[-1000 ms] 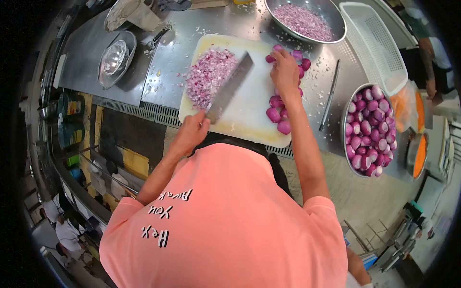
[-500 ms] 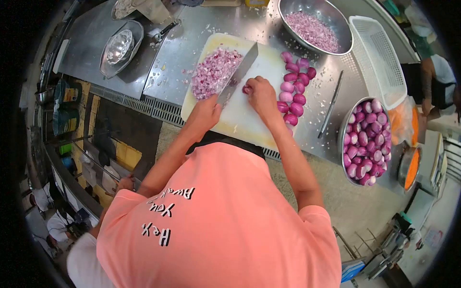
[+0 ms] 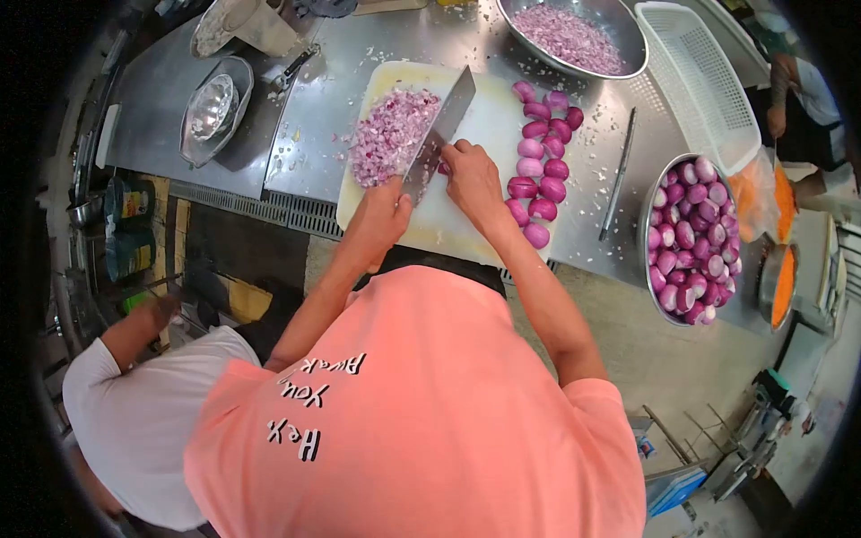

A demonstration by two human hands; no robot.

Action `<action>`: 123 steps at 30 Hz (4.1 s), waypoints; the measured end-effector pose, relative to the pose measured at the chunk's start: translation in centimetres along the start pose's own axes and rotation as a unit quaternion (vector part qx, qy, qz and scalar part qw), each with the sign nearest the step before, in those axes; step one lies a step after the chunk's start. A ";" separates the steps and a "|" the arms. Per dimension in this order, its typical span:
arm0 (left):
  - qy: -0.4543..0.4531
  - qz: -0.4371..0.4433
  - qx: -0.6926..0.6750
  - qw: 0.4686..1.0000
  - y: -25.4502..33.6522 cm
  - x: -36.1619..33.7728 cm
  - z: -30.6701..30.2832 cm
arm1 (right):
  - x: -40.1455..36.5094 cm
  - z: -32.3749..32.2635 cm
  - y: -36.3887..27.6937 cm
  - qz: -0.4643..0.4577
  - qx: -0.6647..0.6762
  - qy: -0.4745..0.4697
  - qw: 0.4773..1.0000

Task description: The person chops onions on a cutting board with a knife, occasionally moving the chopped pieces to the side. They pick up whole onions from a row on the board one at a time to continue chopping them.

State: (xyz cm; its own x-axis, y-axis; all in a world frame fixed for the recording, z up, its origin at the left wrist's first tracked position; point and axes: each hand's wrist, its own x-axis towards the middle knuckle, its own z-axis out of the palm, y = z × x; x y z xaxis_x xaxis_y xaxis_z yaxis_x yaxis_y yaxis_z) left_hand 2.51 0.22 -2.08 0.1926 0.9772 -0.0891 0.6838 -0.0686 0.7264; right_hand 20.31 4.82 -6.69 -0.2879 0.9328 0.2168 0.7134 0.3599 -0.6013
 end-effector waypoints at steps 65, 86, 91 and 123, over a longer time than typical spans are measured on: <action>-0.015 -0.005 0.065 0.998 2.3 -0.4 0.1 | -1.8 1.2 1.2 0.050 0.129 0.110 0.984; -0.028 0.000 0.025 0.999 1.6 1.3 1.7 | -2.4 0.9 1.3 0.050 0.122 0.103 0.986; -0.017 -0.012 0.057 0.998 1.3 0.1 0.8 | -2.1 0.5 1.6 -0.016 0.110 0.123 0.986; -0.016 0.023 0.056 0.998 1.4 1.5 3.6 | -3.0 0.3 1.4 0.053 0.082 0.099 0.990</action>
State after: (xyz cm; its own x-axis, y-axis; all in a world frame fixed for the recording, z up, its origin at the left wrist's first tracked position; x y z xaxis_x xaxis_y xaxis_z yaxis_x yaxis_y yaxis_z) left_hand 6.32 0.86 -3.64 0.2464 0.9659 -0.0797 0.7483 -0.1374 0.6490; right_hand 22.00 2.51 -8.48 -0.0746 0.9565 0.2819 0.6148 0.2667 -0.7422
